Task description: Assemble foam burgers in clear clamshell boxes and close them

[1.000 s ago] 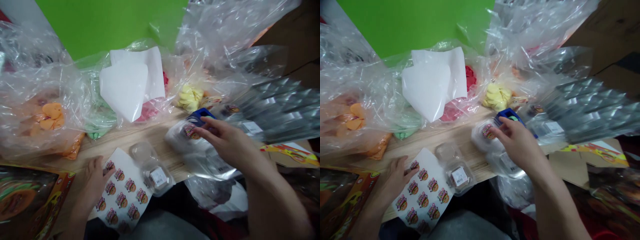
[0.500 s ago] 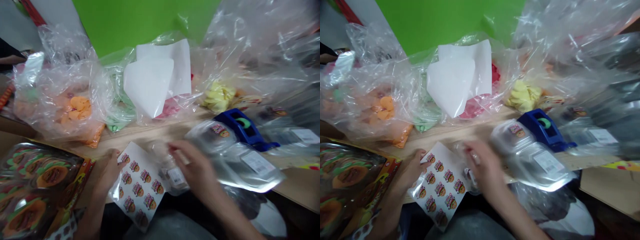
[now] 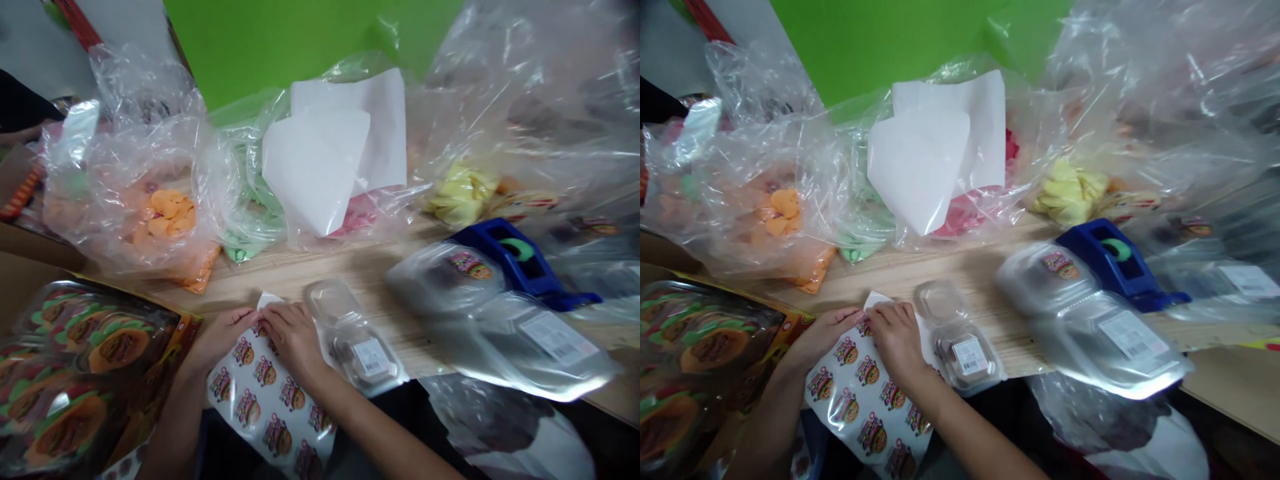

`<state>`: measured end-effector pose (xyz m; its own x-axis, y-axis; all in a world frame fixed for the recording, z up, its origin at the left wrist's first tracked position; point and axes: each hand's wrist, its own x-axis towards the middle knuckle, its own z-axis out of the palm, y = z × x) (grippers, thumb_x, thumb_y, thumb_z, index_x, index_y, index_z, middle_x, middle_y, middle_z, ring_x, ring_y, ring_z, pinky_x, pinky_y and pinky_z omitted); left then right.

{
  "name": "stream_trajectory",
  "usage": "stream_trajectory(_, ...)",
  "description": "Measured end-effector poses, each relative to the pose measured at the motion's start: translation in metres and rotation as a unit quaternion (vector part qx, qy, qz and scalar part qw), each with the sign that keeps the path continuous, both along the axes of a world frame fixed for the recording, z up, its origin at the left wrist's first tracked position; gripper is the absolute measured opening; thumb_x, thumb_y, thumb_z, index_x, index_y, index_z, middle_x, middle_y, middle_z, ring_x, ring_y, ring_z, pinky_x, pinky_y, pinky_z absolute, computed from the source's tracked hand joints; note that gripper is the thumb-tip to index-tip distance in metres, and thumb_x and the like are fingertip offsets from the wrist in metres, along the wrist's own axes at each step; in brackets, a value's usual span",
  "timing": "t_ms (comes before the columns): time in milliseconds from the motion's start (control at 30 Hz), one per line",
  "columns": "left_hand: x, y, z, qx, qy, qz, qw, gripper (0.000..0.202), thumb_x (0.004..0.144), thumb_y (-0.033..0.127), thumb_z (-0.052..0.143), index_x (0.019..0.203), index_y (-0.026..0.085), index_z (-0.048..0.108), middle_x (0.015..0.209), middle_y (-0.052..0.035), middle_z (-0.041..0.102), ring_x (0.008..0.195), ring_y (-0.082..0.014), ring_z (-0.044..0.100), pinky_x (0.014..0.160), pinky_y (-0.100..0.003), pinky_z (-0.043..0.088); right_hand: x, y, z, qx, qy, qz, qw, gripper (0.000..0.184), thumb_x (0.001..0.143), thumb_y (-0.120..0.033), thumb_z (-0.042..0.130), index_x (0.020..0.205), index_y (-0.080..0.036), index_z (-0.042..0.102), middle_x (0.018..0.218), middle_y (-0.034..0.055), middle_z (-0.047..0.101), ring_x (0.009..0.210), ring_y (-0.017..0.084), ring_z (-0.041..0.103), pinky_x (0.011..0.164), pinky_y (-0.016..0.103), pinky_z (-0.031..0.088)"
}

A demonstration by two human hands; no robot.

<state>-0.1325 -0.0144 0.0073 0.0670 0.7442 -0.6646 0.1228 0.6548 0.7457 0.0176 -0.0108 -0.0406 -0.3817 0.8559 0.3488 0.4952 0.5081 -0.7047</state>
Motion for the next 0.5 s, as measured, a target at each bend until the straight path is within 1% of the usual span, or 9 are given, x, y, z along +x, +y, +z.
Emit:
stream_trajectory(67, 0.003, 0.001, 0.000, 0.001, 0.016, 0.017, 1.000, 0.044, 0.063, 0.054, 0.064, 0.078, 0.012, 0.062, 0.067, -0.0008, 0.063, 0.061, -0.0140, 0.053, 0.059, -0.026, 0.041, -0.001, -0.004, -0.002, 0.025, -0.011, 0.000, 1.000, 0.019, 0.090, -0.015, 0.048, 0.097, -0.017, 0.065, 0.095, 0.0061, 0.071, 0.083, 0.019, 0.061, 0.077, 0.037, 0.041)
stream_trajectory(200, 0.003, 0.003, -0.004, 0.042, 0.067, -0.013, 0.997, 0.036, 0.069, 0.048, 0.059, 0.078, 0.013, 0.062, 0.071, -0.0016, 0.065, 0.069, -0.0162, 0.056, 0.066, -0.027, 0.043, -0.003, -0.010, -0.007, 0.057, -0.024, -0.001, 0.998, 0.019, 0.091, -0.013, 0.045, 0.094, -0.017, 0.064, 0.094, 0.0059, 0.071, 0.080, 0.018, 0.062, 0.078, 0.037, 0.039)
stream_trajectory(367, 0.001, 0.006, -0.006, 0.052, 0.113, -0.039, 0.991, 0.028, 0.070, 0.043, 0.053, 0.072, 0.015, 0.057, 0.065, 0.0004, 0.060, 0.061, -0.0145, 0.053, 0.058, -0.025, 0.042, -0.006, -0.012, -0.015, 0.076, -0.017, 0.027, 0.997, 0.022, 0.091, -0.012, 0.043, 0.097, -0.019, 0.063, 0.101, 0.0077, 0.069, 0.086, 0.018, 0.061, 0.084, 0.038, 0.039)
stream_trajectory(433, 0.000, 0.008, -0.007, 0.066, 0.136, -0.056, 0.987, 0.028, 0.072, 0.043, 0.051, 0.070, 0.016, 0.056, 0.065, 0.0003, 0.059, 0.061, -0.0150, 0.053, 0.059, -0.026, 0.043, -0.007, -0.012, -0.013, 0.070, -0.009, 0.041, 0.997, 0.020, 0.090, -0.014, 0.044, 0.092, -0.020, 0.064, 0.099, 0.0077, 0.069, 0.086, 0.019, 0.061, 0.083, 0.038, 0.040)
stream_trajectory(500, -0.002, 0.011, -0.008, 0.090, 0.174, -0.074, 0.978, 0.026, 0.073, 0.041, 0.049, 0.069, 0.017, 0.057, 0.067, -0.0002, 0.059, 0.066, -0.0165, 0.054, 0.063, -0.027, 0.043, -0.004, -0.013, -0.006, 0.055, 0.005, 0.049, 0.997, 0.016, 0.089, -0.017, 0.049, 0.086, -0.020, 0.064, 0.095, 0.0068, 0.068, 0.086, 0.019, 0.060, 0.080, 0.035, 0.043)
